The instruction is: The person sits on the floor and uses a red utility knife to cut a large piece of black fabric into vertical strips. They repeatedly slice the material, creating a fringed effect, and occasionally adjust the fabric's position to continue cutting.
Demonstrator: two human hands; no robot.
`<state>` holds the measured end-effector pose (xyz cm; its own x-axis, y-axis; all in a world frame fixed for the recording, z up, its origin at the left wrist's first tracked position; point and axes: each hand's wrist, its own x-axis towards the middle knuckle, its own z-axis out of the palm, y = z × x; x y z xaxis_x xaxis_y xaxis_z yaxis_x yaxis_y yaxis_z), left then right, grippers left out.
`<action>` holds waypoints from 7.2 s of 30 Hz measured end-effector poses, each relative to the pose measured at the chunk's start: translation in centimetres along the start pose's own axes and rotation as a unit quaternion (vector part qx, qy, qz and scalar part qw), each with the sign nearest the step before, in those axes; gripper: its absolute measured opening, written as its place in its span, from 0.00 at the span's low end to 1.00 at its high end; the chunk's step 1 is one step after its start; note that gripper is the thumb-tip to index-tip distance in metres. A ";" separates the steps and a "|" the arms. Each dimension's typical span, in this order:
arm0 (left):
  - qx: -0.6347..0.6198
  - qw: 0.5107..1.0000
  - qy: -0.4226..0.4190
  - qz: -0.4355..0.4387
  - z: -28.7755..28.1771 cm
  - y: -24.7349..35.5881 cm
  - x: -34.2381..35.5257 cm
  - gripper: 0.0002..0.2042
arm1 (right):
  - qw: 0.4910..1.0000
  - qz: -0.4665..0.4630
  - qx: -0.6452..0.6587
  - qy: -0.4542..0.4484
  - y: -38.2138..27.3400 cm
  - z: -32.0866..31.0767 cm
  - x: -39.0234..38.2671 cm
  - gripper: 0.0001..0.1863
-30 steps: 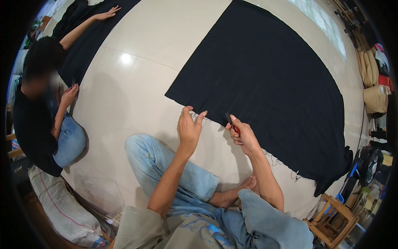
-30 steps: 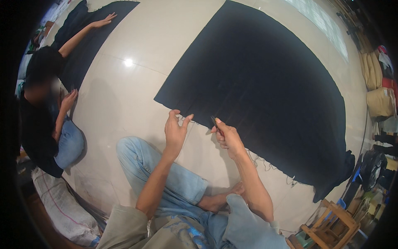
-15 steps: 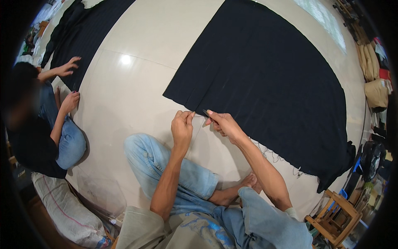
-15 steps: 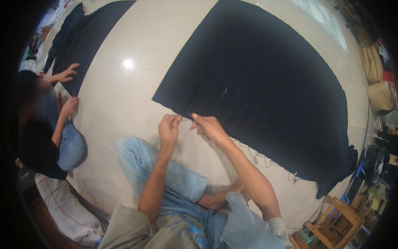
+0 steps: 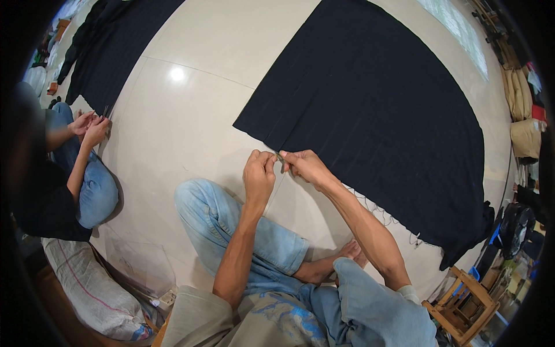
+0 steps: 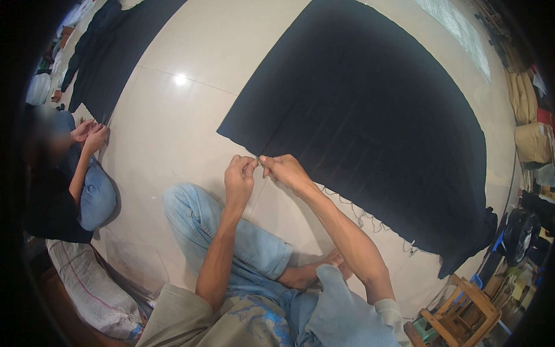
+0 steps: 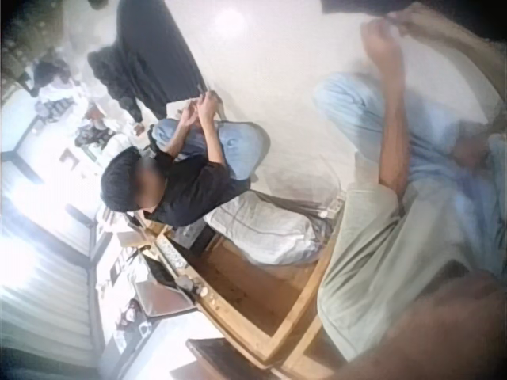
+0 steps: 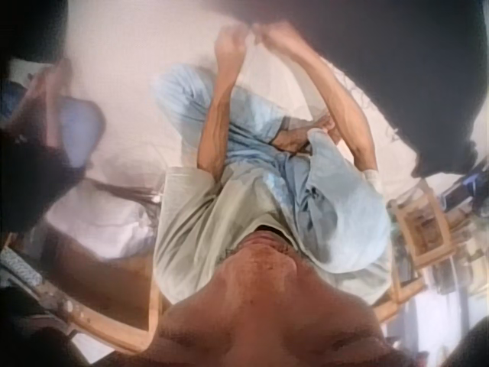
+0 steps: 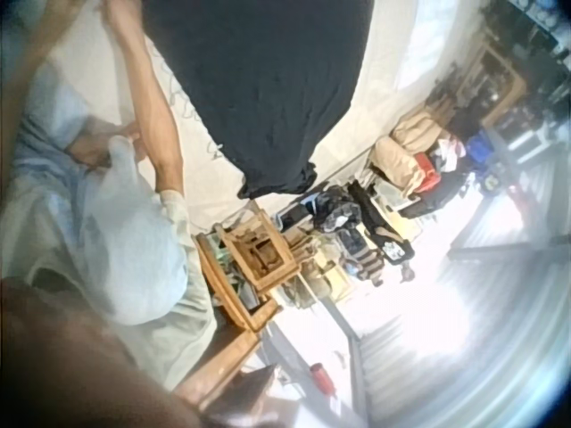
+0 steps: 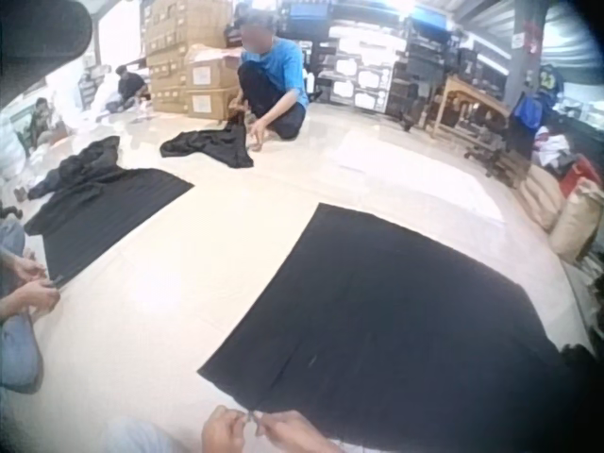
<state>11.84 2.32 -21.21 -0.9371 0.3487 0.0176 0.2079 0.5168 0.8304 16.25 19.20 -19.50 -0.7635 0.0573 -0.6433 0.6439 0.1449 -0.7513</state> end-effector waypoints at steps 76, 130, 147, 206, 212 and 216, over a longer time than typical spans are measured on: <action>0.024 1.000 0.000 0.011 -0.3 0.1 0.0 0.04 | 0.993 0.001 -0.115 0.018 0.1 -0.3 1.5 0.27; -0.055 0.993 0.020 -0.105 4.2 3.1 -4.3 0.08 | 0.991 -0.007 0.122 0.045 1.6 -3.3 -7.4 0.29; -0.040 0.997 0.024 -0.062 4.4 2.4 -4.4 0.07 | 0.993 0.021 0.113 0.031 3.4 -1.1 -3.3 0.24; -0.007 1.000 -0.006 -0.018 6.4 5.1 -7.5 0.11 | 0.989 0.009 0.135 0.058 6.7 -2.2 -6.5 0.24; 0.008 0.999 -0.029 -0.020 6.1 5.2 -7.5 0.09 | 0.991 0.002 0.117 0.065 7.1 -2.3 -6.1 0.23; 0.000 1.000 -0.016 -0.003 6.4 5.2 -7.5 0.11 | 0.993 -0.046 0.075 0.074 8.4 -2.7 -5.3 0.24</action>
<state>21.74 7.36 -20.60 -0.9286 0.3710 -0.0058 0.2025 0.5198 0.8300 25.63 22.73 -22.02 -0.8118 0.1969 -0.5497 0.5619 0.0075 -0.8272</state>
